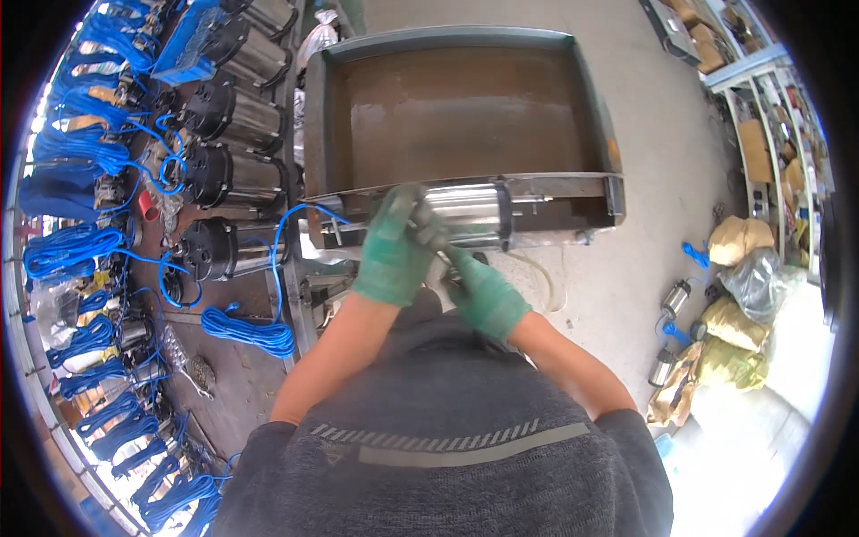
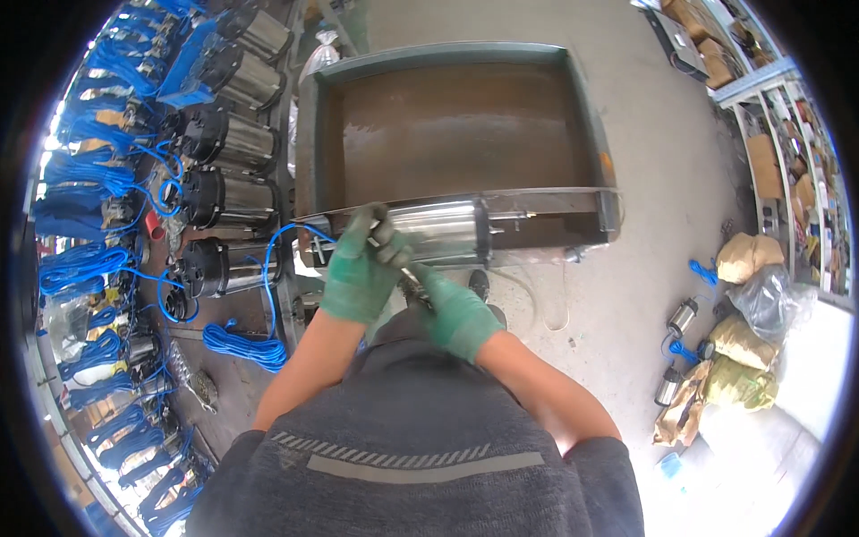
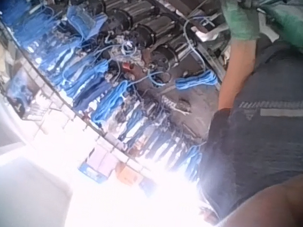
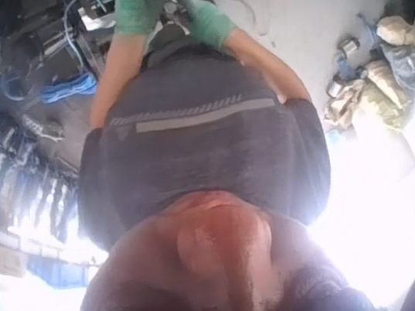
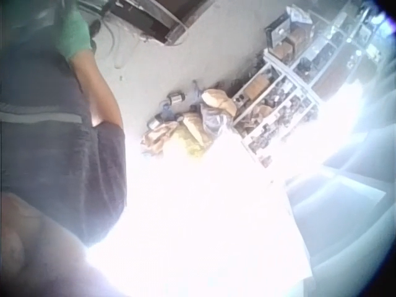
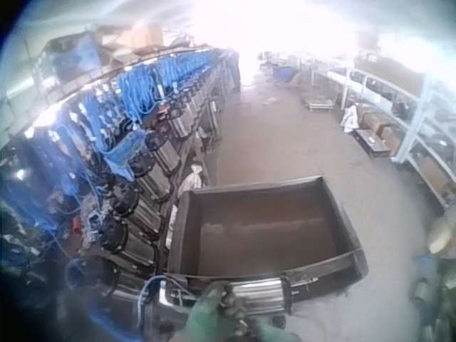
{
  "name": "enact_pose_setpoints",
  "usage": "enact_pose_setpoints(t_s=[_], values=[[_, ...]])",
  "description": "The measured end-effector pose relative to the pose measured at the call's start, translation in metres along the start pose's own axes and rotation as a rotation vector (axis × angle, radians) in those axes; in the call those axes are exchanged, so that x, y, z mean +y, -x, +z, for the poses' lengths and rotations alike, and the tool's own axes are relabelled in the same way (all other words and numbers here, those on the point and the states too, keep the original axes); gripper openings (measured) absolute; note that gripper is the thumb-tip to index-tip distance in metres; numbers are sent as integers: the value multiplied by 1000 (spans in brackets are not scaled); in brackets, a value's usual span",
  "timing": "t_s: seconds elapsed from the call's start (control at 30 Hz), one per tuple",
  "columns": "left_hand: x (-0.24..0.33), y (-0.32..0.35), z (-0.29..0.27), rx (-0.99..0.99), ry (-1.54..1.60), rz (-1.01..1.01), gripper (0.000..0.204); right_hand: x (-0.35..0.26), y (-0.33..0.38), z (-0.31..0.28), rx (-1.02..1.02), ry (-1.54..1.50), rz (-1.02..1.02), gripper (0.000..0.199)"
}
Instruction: The person submerges a water pump into a tank of water, moves it while submerged, and then removes it. They place the pump onto a workbench alongside several similar pumps and handle a blue cable attached to the equipment.
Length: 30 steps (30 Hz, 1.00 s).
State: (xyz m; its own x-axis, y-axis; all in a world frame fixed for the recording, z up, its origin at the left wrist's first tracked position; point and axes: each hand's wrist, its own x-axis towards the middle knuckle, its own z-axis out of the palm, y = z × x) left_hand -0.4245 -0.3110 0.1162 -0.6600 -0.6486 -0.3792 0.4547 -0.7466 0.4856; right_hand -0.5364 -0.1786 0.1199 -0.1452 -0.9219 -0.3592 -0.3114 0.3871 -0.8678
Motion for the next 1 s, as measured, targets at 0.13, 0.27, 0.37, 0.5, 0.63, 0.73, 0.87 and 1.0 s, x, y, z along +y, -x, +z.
enact_pose_setpoints(t_s=[0.13, 0.27, 0.37, 0.5, 0.63, 0.73, 0.87, 1.0], values=[[-27, -3, 45, -65, -535, 35, 36, 48, 82, -88, 111, 314, 76, 41], [-32, -8, 30, -113, -803, 31, 36, 87, 210, -226, 432, 950, 333, 34], [-33, -8, 4, -58, -876, 21, 33, 73, 287, -315, 685, 1060, 421, 36], [-39, -3, -20, 19, -884, 66, 34, 36, 279, -341, 811, 945, 485, 35], [-39, 13, -27, 150, -860, 105, 38, 124, 197, -317, 720, 743, 325, 32], [-40, 25, -47, 237, -867, 89, 39, 256, 141, -282, 649, 439, 170, 24], [-35, 51, -66, 356, -888, 127, 37, 285, 71, -253, 486, 395, 351, 18], [-33, 74, -87, 440, -945, 172, 28, 320, 35, -245, 513, 396, 487, 21]])
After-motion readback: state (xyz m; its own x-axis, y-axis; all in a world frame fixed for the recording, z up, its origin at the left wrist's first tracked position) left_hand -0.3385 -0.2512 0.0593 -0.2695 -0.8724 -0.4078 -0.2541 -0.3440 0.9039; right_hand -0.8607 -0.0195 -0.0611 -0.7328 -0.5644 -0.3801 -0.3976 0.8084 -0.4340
